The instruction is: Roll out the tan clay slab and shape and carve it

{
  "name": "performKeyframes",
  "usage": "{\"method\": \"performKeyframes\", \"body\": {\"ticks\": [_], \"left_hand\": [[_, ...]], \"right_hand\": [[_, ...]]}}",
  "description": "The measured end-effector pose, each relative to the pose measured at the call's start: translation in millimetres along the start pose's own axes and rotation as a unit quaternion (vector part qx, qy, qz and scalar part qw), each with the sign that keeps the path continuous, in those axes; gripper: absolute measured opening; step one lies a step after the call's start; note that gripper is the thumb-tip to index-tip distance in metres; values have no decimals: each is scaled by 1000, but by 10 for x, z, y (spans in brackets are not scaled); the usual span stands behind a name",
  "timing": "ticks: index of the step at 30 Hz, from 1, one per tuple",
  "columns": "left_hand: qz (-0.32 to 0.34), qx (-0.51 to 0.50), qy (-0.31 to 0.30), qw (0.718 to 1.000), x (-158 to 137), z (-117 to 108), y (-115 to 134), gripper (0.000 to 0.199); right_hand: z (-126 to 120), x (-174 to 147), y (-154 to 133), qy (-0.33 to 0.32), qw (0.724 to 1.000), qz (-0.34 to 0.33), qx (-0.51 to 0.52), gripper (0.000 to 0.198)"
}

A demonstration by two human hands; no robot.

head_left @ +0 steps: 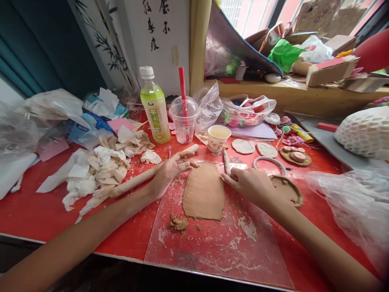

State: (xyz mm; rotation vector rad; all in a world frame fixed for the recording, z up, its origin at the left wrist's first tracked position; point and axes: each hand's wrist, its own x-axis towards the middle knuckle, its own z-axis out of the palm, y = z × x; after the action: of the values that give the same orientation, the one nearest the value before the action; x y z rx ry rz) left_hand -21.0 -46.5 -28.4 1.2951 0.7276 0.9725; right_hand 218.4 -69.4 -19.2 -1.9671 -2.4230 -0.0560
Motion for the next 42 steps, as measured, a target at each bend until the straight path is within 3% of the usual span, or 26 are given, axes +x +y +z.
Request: {"method": "performKeyframes", "body": {"ticks": [3, 6, 10, 14, 17, 23, 29, 33, 35, 39, 42], "left_hand": [[6, 2, -4, 1000, -18, -1, 4, 37], [12, 1, -9, 1000, -32, 1, 12, 37], [6, 8, -12, 1000, -37, 0, 14, 36], [4, 23, -25, 999, -36, -1, 2, 35], [11, 30, -36, 999, -37, 6, 3, 35], [13, 39, -42, 998, -42, 9, 9, 38], [4, 59, -61, 996, -54, 6, -1, 38], [-1, 60, -66, 996, -58, 14, 5, 38], [0, 61, -66, 996, -57, 13, 4, 38], [4, 68, -63, 996, -53, 8, -5, 38], [6, 69, -62, 996, -53, 6, -10, 37]], "right_hand": [[-23, 1, 16, -35, 998, -10, 54, 40], [-74, 9, 65, -10, 996, 2, 86, 39], [-181, 4, 174, 141, 986, 51, 75, 37], [-265, -23, 272, 343, 935, 77, 37, 31], [-304, -50, 298, 416, 905, 66, 61, 29], [-332, -75, 261, 418, 897, 60, 134, 28], [-316, -70, 234, 366, 899, 49, 235, 22], [-307, -78, 239, 373, 867, 63, 324, 23], [-309, -76, 241, 397, 854, 64, 329, 22], [-314, -71, 225, 371, 887, 52, 269, 21], [-320, -77, 208, 402, 865, 60, 294, 21]]}}
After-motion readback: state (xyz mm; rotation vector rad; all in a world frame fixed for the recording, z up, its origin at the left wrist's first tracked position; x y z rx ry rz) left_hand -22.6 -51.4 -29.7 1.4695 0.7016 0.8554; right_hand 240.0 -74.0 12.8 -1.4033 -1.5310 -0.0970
